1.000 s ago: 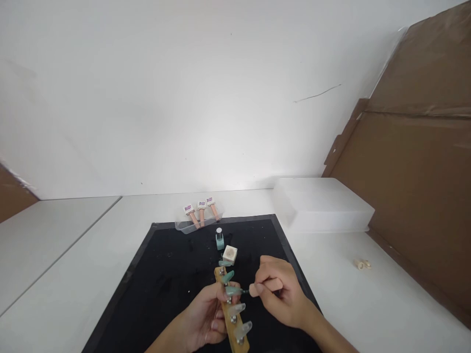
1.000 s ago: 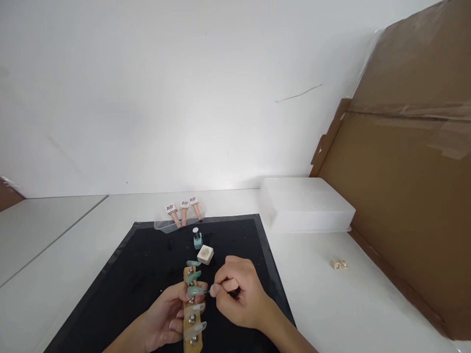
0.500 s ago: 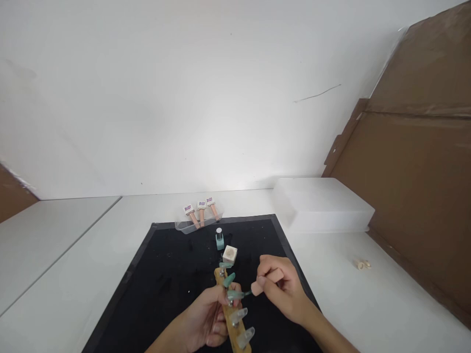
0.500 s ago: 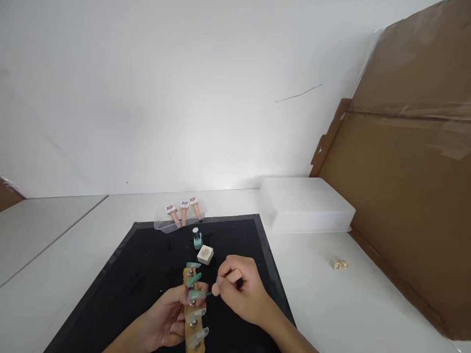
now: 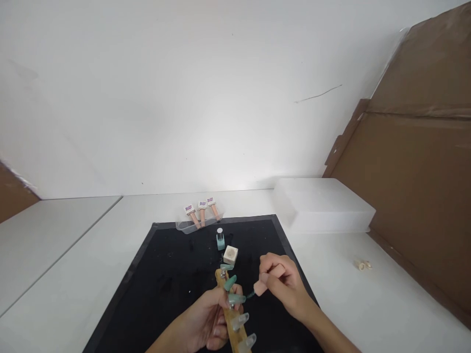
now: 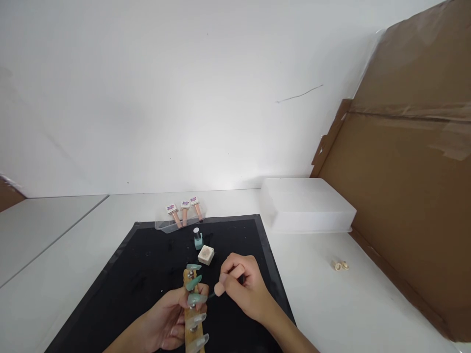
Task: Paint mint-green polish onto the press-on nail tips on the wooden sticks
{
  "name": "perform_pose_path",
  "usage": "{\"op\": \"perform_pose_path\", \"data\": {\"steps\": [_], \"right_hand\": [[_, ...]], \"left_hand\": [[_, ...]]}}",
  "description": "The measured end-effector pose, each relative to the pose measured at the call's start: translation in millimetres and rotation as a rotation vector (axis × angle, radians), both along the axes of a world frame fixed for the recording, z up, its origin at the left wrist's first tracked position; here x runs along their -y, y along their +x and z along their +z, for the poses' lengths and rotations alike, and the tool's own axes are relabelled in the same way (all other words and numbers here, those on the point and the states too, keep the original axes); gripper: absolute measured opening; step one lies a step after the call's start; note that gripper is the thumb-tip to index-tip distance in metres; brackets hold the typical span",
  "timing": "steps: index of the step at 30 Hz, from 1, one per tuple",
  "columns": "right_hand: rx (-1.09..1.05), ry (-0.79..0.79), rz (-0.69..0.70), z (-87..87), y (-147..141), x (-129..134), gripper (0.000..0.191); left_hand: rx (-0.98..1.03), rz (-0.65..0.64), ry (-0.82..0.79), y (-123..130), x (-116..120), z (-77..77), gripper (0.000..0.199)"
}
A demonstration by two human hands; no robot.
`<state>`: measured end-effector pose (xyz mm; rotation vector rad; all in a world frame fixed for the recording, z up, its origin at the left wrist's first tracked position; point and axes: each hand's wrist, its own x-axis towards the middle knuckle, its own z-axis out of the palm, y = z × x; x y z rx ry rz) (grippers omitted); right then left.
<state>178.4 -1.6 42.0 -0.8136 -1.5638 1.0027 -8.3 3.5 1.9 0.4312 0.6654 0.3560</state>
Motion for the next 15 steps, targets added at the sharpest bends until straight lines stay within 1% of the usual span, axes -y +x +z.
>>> {"op": "perform_pose_path", "data": {"steps": [3,5,7,9,12,15], "right_hand": [[-0.045,0.019,0.080,0.6,-0.2,-0.3,0.013],[-0.039,0.023,0.136,1.6,-2.0,-0.4,0.009],[-0.003,-0.011,0.128,2.3,-3.6,-0.9,0.011],[0.022,-0.084,0.073,2.3,-3.9,-1.8,0.015],[-0.025,-0.173,0.022,0.7,-1.6,-3.4,0.019],[-0.080,-0.179,0.086,-1.4,0.2,-3.6,0.015]], "left_hand": [[-0.037,-0.056,0.013,-0.5,0.0,-0.5,0.015],[-0.025,-0.079,0.030,-0.5,0.1,0.1,0.015],[0.007,-0.055,0.048,-0.5,0.5,1.2,0.016],[0.031,-0.034,0.072,-0.5,1.1,1.9,0.018],[0.070,-0.042,0.126,-0.6,1.8,1.1,0.018],[0.072,-0.085,0.159,-0.4,1.7,-0.4,0.018]]}}
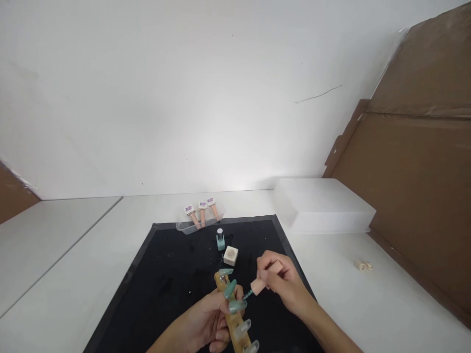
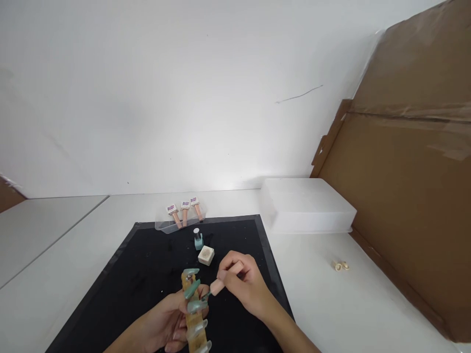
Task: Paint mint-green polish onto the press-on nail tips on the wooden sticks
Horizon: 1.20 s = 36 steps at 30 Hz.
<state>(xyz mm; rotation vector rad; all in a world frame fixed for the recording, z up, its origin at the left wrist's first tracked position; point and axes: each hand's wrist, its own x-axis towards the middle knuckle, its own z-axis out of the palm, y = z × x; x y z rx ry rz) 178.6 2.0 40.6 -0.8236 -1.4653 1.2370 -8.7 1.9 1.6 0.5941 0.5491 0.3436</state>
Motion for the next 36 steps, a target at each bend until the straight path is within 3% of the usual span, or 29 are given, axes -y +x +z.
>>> {"op": "perform_pose_path", "data": {"steps": [3,9,13,17,22,31,36], "right_hand": [[0.027,-0.003,0.087,-0.9,-1.3,0.5,0.010],[0.038,-0.179,-0.016,-1.5,-2.3,-2.0,0.015],[-0.014,-0.142,-0.004,-1.2,-1.7,-2.2,0.012],[0.064,-0.134,0.059,0.1,-4.3,-1.4,0.009],[0.011,-0.229,-0.093,-4.5,-3.5,-6.7,0.012],[-0.172,-0.146,-0.268,-9.5,2.8,-13.1,0.013],[-0.051,0.072,-0.157,-0.5,7.1,-5.9,0.015]], "left_hand": [[-0.035,-0.010,0.010,0.6,0.2,0.2,0.018],[-0.031,-0.001,0.052,0.3,1.5,1.2,0.016],[-0.023,-0.002,0.036,0.3,0.7,0.4,0.018],[-0.054,-0.001,0.034,0.7,0.3,1.7,0.020],[-0.028,0.000,0.078,0.7,2.2,2.1,0.015],[-0.015,0.202,0.312,3.1,3.9,4.3,0.020],[-0.145,0.192,0.458,3.2,2.2,6.2,0.024]]}}
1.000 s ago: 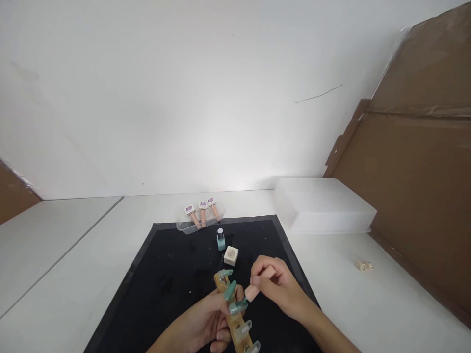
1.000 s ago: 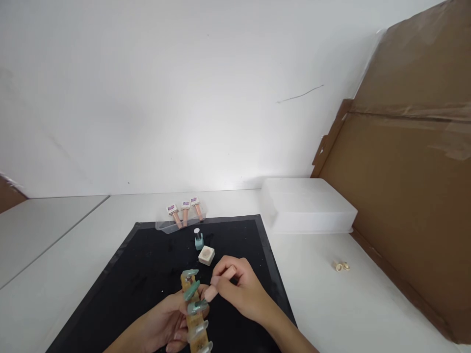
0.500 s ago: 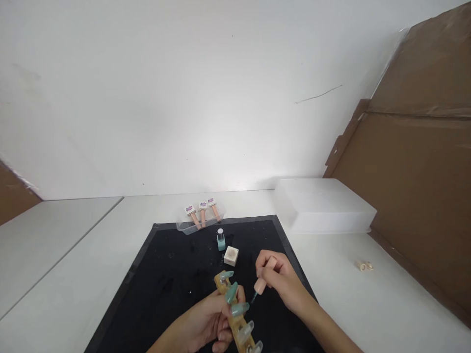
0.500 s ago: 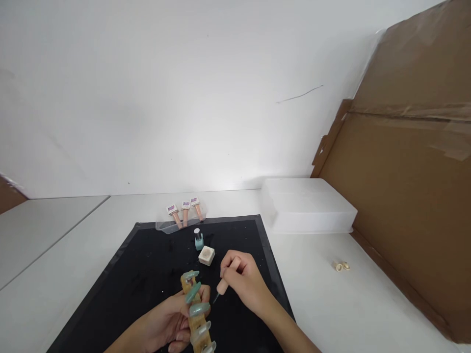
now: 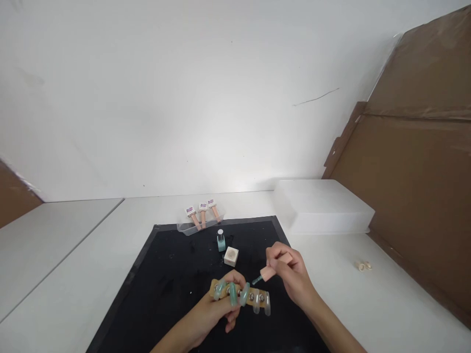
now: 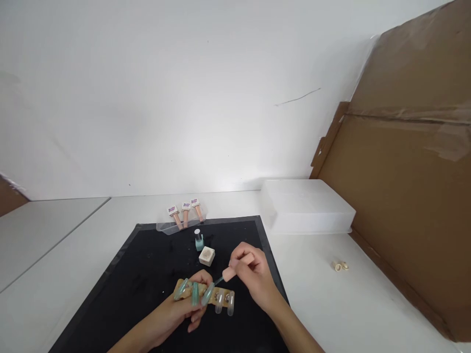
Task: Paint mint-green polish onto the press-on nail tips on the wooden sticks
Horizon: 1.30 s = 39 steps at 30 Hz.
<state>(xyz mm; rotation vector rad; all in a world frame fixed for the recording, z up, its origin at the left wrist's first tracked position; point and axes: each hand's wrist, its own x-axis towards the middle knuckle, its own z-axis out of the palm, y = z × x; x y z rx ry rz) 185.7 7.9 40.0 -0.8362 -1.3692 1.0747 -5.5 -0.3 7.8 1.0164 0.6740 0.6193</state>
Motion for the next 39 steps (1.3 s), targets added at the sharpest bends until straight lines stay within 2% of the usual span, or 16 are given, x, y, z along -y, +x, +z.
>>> {"op": "perform_pose_path", "data": {"steps": [5,8,12,17,20,22,27,29,35,39], "right_hand": [[0.209,0.096,0.197,14.4,-3.6,5.7,0.019],[0.269,0.101,0.243,18.7,-6.3,6.5,0.017],[0.368,0.006,0.170,14.5,-6.8,5.4,0.017],[0.355,-0.122,0.082,7.6,-4.8,2.0,0.020],[0.316,-0.108,0.022,7.5,-3.8,0.5,0.020],[0.265,-0.079,0.031,8.2,-3.2,0.7,0.020],[0.245,-0.011,0.211,10.0,-3.5,5.1,0.016],[0.274,-0.024,0.236,10.4,-4.3,5.8,0.015],[0.276,-0.082,0.044,9.0,-2.1,0.5,0.019],[0.221,-0.010,0.099,9.4,-1.6,2.3,0.017]], "left_hand": [[-0.142,-0.020,0.070,3.8,-1.8,5.9,0.025],[-0.152,-0.033,0.082,5.9,-2.0,8.2,0.026],[-0.150,-0.047,0.079,6.3,-0.8,7.0,0.024],[-0.172,-0.032,0.044,5.8,1.6,7.0,0.019],[-0.174,-0.047,0.037,5.3,2.4,8.8,0.018],[-0.161,-0.057,0.030,4.6,2.2,8.5,0.018],[-0.141,-0.039,0.013,3.4,0.1,5.0,0.016],[-0.121,-0.035,0.006,3.8,-0.4,5.5,0.017],[-0.106,-0.020,-0.041,4.3,2.0,7.4,0.021],[-0.083,-0.027,-0.050,2.7,2.2,4.8,0.020]]}}
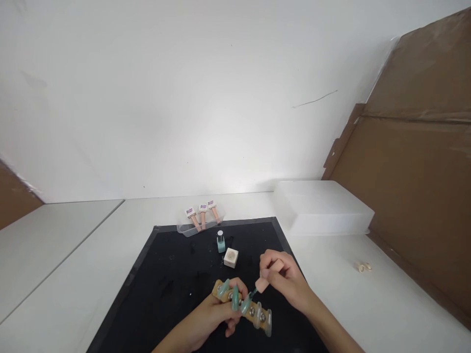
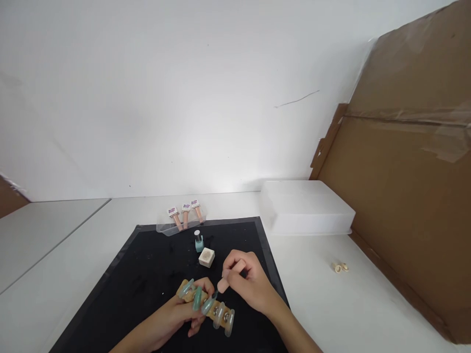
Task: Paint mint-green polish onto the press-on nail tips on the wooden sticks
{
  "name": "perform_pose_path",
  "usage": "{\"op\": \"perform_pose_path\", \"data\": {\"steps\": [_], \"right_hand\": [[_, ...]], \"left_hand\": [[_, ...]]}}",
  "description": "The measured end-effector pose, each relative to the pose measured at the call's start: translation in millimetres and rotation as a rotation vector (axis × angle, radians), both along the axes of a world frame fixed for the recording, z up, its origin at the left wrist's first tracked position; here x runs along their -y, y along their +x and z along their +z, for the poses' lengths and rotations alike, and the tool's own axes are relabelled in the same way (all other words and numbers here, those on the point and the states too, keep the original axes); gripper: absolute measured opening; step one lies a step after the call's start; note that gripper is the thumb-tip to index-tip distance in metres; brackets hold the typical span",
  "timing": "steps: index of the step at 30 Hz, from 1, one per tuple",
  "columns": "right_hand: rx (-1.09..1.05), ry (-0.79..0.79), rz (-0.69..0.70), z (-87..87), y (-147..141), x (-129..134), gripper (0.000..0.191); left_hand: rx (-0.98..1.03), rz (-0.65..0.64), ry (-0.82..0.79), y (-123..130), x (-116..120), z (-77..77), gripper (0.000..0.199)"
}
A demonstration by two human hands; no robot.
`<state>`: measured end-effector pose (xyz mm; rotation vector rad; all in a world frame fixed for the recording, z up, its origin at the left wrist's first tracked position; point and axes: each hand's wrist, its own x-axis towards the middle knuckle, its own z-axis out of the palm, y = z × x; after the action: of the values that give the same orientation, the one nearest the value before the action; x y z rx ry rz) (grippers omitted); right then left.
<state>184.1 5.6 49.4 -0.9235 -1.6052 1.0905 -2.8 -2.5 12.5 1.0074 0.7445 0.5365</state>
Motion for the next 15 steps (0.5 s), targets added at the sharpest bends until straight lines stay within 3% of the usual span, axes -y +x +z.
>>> {"op": "perform_pose_path", "data": {"steps": [5,11,15], "right_hand": [[0.089,-0.032,0.085,2.9,-3.4,3.8,0.014],[0.028,-0.126,-0.154,-3.1,-0.4,-6.7,0.017],[-0.018,-0.126,-0.247,-5.5,-1.7,-10.1,0.017]], "left_hand": [[0.016,0.025,-0.009,0.4,-2.4,0.6,0.021],[0.046,-0.003,-0.016,-0.9,0.1,-1.5,0.020],[-0.052,0.000,0.039,1.4,2.8,-3.1,0.026]]}}
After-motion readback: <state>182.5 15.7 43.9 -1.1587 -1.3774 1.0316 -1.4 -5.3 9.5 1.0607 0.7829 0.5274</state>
